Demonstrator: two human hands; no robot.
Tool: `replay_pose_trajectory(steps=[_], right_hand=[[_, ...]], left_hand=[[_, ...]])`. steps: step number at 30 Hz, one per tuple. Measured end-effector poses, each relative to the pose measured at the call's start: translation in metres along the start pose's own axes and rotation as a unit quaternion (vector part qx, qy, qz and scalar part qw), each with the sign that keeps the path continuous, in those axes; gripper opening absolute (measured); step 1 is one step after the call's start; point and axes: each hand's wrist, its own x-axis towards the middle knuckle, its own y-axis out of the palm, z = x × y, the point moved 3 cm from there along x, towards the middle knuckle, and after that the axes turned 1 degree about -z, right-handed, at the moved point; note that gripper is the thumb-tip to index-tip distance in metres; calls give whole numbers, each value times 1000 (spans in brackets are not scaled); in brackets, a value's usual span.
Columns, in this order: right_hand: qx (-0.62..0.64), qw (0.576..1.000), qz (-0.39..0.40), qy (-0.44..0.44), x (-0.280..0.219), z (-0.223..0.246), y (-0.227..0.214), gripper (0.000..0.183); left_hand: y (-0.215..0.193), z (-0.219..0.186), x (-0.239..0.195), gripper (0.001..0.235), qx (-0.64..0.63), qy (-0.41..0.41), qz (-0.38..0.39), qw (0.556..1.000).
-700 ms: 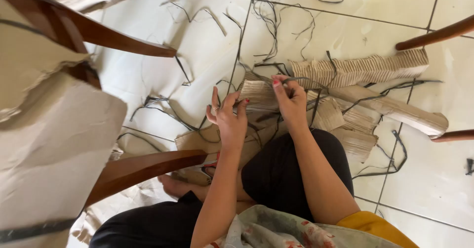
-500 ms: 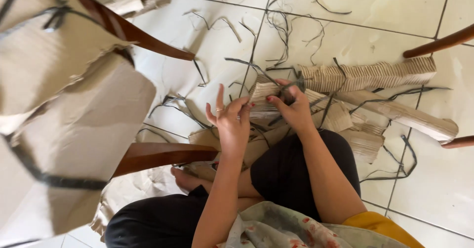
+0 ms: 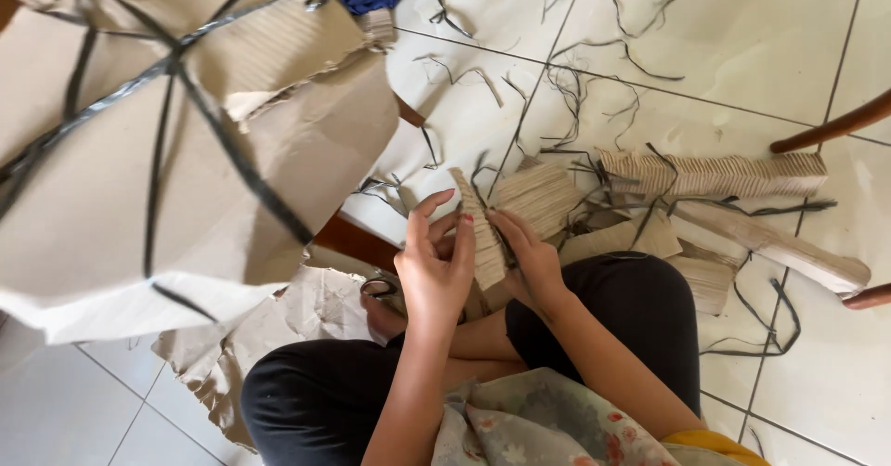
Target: Packaging a furniture piece by wrapping legs with cardboard and securing with plastic ties
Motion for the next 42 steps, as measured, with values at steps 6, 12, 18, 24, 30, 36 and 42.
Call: replay_pose_trajectory(steps=[6, 12, 18, 24, 30, 36, 42], right_hand=[[59, 994, -95, 3, 0, -14, 7, 14], [176, 983, -41, -16, 18, 34, -10, 14], [206, 976, -35, -65, 32, 78, 20, 28], [172, 984, -18, -51, 50, 109, 25, 18], [144, 988, -3, -61, 33, 119, 50, 21], [69, 990, -58, -112, 32, 141, 47, 18], [15, 986, -101, -130, 27, 143, 47, 19]], left_hand=[[-55, 14, -18, 35, -119, 61, 57, 989], [-98, 39, -31, 79, -62, 98, 22, 993], [-130, 61, -36, 11, 15, 72, -74, 995], [-159, 81, -33, 7, -56, 40, -88, 994], [-158, 121, -25, 8, -124, 65, -100, 985], [-156, 118, -15, 13, -81, 83, -97, 988], [-149, 121, -3, 18, -99, 132, -110, 980]])
